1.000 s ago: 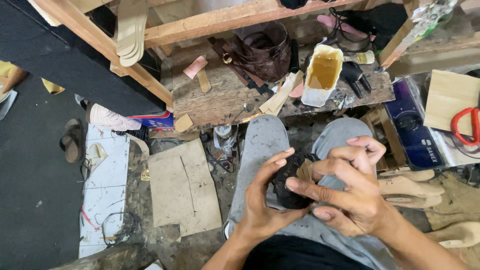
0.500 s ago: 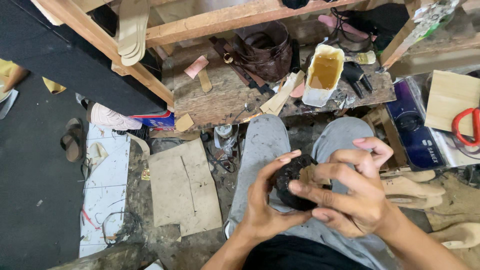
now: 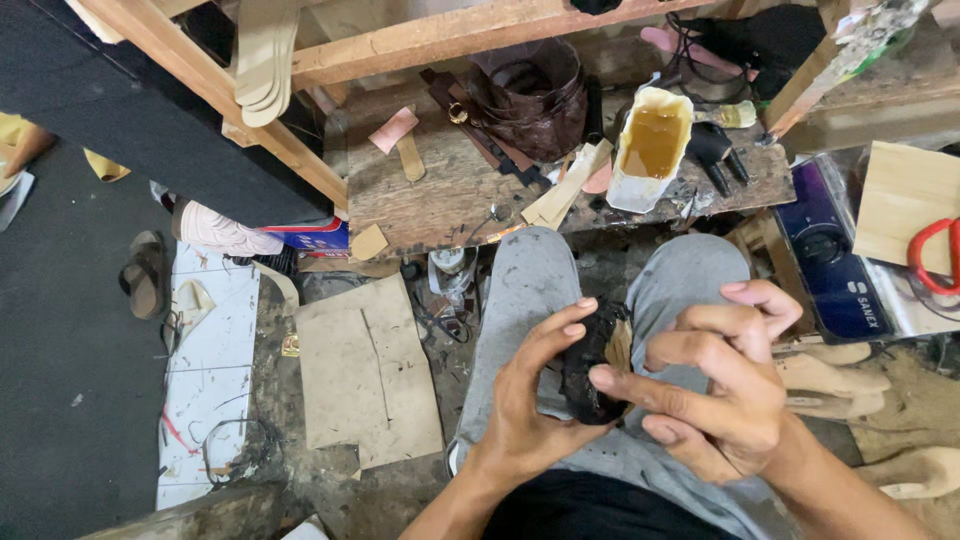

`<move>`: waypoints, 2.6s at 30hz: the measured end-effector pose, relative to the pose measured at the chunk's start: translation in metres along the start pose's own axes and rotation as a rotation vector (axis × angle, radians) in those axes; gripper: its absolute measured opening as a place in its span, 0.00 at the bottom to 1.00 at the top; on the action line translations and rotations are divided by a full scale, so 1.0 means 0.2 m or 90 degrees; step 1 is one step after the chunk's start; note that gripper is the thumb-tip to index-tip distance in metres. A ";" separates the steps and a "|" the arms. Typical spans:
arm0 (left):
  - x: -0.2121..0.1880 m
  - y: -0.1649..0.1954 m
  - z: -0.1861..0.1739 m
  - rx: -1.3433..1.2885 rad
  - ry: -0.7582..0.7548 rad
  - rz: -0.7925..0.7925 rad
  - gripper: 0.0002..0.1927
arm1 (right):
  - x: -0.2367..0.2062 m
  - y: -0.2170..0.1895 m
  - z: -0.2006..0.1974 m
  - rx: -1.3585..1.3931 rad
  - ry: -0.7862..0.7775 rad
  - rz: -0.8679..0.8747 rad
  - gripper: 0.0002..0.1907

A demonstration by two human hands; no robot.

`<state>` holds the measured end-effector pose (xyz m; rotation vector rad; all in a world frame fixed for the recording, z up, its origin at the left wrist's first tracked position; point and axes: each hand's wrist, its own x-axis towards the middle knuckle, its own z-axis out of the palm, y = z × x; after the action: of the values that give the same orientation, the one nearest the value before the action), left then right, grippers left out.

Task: The person sits on the floor holding a black shoe, spreads glue by hand along the sole edge, and presses the sole and upper together. They occasionally dip fingers into a glue container on the workbench, then place the finished shoe on a wooden rack with other shoes.

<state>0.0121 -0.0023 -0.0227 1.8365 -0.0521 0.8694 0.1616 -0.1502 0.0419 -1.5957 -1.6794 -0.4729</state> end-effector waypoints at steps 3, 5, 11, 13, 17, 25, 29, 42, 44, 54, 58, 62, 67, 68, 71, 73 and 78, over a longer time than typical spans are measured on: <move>0.01 0.00 -0.02 0.035 -0.004 0.007 0.46 | -0.01 -0.01 -0.01 -0.023 0.003 -0.016 0.18; 0.02 0.00 -0.03 0.059 -0.009 0.021 0.46 | -0.02 -0.02 -0.01 -0.061 -0.004 -0.024 0.17; 0.04 -0.01 -0.04 0.083 0.000 0.064 0.46 | -0.03 -0.05 -0.03 -0.085 -0.015 -0.005 0.16; 0.04 -0.02 -0.04 0.089 0.006 0.077 0.45 | -0.03 -0.05 -0.02 -0.058 0.001 0.004 0.16; 0.04 -0.02 -0.04 0.091 0.012 0.087 0.45 | -0.03 -0.06 -0.02 -0.052 -0.011 0.012 0.15; 0.03 -0.04 -0.04 0.107 0.013 0.092 0.44 | -0.01 -0.08 -0.01 -0.054 -0.020 0.037 0.15; 0.03 -0.04 -0.04 0.112 0.011 0.092 0.45 | -0.01 -0.08 -0.02 -0.049 0.011 0.023 0.15; 0.02 -0.05 -0.04 0.120 0.023 0.104 0.44 | -0.02 -0.10 0.00 0.013 0.015 0.047 0.18; 0.02 -0.05 -0.04 0.131 0.024 0.104 0.43 | -0.02 -0.10 0.00 0.031 0.016 0.057 0.18; 0.02 -0.06 -0.04 0.129 0.028 0.121 0.42 | 0.00 -0.06 0.02 0.101 -0.007 0.113 0.17; 0.02 -0.06 -0.04 0.130 0.015 0.132 0.42 | 0.00 -0.05 0.02 0.148 -0.013 0.108 0.18; 0.02 -0.06 -0.04 0.126 0.020 0.126 0.42 | -0.01 -0.04 0.02 0.111 -0.006 0.134 0.17; 0.02 -0.05 -0.03 0.127 0.024 0.128 0.43 | 0.00 -0.03 0.03 0.123 -0.014 0.124 0.17; 0.02 -0.05 -0.03 0.123 0.024 0.124 0.43 | 0.01 -0.03 0.03 0.126 -0.014 0.136 0.17; 0.02 -0.04 -0.03 0.113 0.020 0.113 0.42 | 0.01 -0.03 0.03 0.133 -0.010 0.135 0.18; 0.03 -0.04 -0.04 0.109 0.017 0.107 0.42 | 0.01 -0.04 0.02 0.139 -0.013 0.090 0.18; 0.03 -0.04 -0.03 0.102 0.014 0.100 0.45 | -0.01 -0.04 0.01 0.113 -0.015 0.082 0.18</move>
<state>0.0158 0.0086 -0.0248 1.9916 -0.1182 1.0283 0.1533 -0.1516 0.0413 -1.5717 -1.5778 -0.2344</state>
